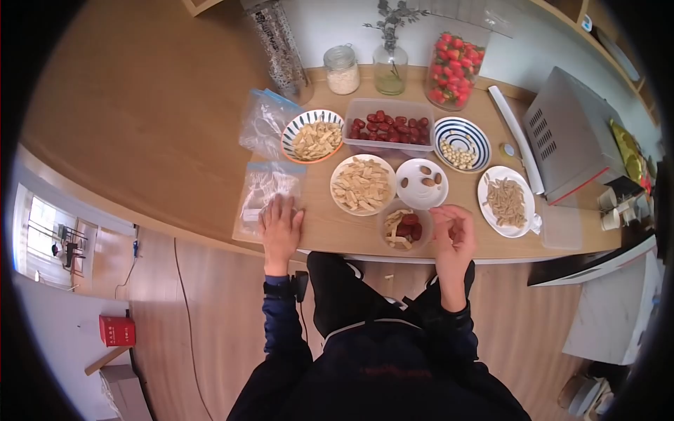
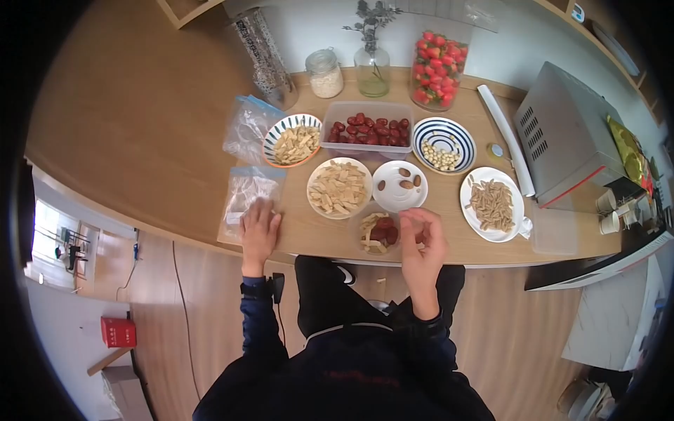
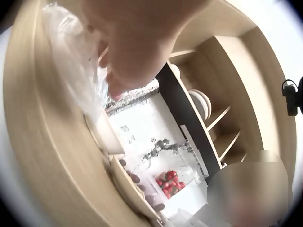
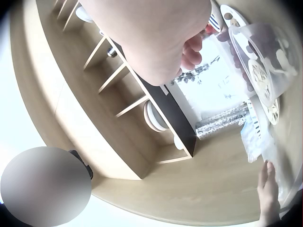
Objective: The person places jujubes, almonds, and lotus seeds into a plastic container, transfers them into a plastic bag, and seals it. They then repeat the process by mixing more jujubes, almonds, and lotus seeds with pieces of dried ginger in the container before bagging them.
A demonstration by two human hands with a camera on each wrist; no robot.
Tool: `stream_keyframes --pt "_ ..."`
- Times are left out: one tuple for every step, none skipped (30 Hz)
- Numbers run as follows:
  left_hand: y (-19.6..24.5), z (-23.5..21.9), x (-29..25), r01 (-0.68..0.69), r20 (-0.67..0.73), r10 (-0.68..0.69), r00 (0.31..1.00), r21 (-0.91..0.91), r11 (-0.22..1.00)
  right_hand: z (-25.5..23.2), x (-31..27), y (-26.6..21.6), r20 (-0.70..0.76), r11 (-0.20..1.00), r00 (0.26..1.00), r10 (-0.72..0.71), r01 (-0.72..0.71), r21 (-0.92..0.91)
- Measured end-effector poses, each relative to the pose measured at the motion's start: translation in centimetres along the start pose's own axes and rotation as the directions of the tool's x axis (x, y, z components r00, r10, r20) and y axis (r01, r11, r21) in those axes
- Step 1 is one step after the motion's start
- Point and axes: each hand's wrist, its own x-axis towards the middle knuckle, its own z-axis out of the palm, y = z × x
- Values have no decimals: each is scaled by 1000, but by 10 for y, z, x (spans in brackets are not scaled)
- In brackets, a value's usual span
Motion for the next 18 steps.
stream_keyframes --pt "-13 20 -1 -24 -1 24 1000 58 998 -5 0 2 11 999 1000 5 -4 -34" --pt "-14 17 3 -2 29 0 1000 52 999 -9 0 3 22 998 1000 11 -9 -67" --pt "-15 13 10 19 58 -22 998 47 999 -11 0 3 31 994 999 11 -7 -112" --pt "-11 6 15 41 88 -44 995 44 998 -14 1 3 41 988 999 13 -6 -157" --pt "1 -12 20 -1 50 -5 999 119 993 -15 2 3 53 980 998 14 -3 -201" --pt "19 -35 27 -80 88 77 993 27 996 -13 6 2 128 984 992 -14 36 -173" --pt "39 -61 30 -152 121 159 980 -65 986 -9 9 1 204 987 978 -39 69 -142" --pt "59 -82 32 -218 149 242 959 -159 963 -4 11 -1 279 989 958 -63 97 -110" --pt "78 -96 33 -404 80 446 891 -305 862 4 16 -15 375 990 923 -85 121 -75" --pt "97 -107 33 -568 -21 621 784 -430 702 12 22 -26 465 984 874 -143 176 -27" --pt "117 -119 30 -597 12 697 717 -505 624 21 29 -35 545 974 814 -201 225 23" --pt "136 -131 26 -613 37 769 639 -579 537 32 34 -43 622 968 743 -246 222 118" --pt "146 -135 23 -618 50 835 548 -649 445 43 41 -51 686 955 664 -297 209 212" --pt "149 -133 20 -566 149 836 528 -672 477 48 45 -55 735 935 579 -354 188 302" --pt "151 -130 16 -515 246 830 500 -686 513 49 48 -57 753 942 566 -335 171 290" --pt "153 -129 16 -466 340 817 465 -691 553 49 51 -57 771 947 551 -319 155 281" --pt "156 -136 22 -442 346 807 478 -700 562 49 55 -57 788 951 534 -306 140 274" --pt "154 -135 24 -437 301 826 476 -734 520 45 58 -56 819 970 519 -244 126 209"
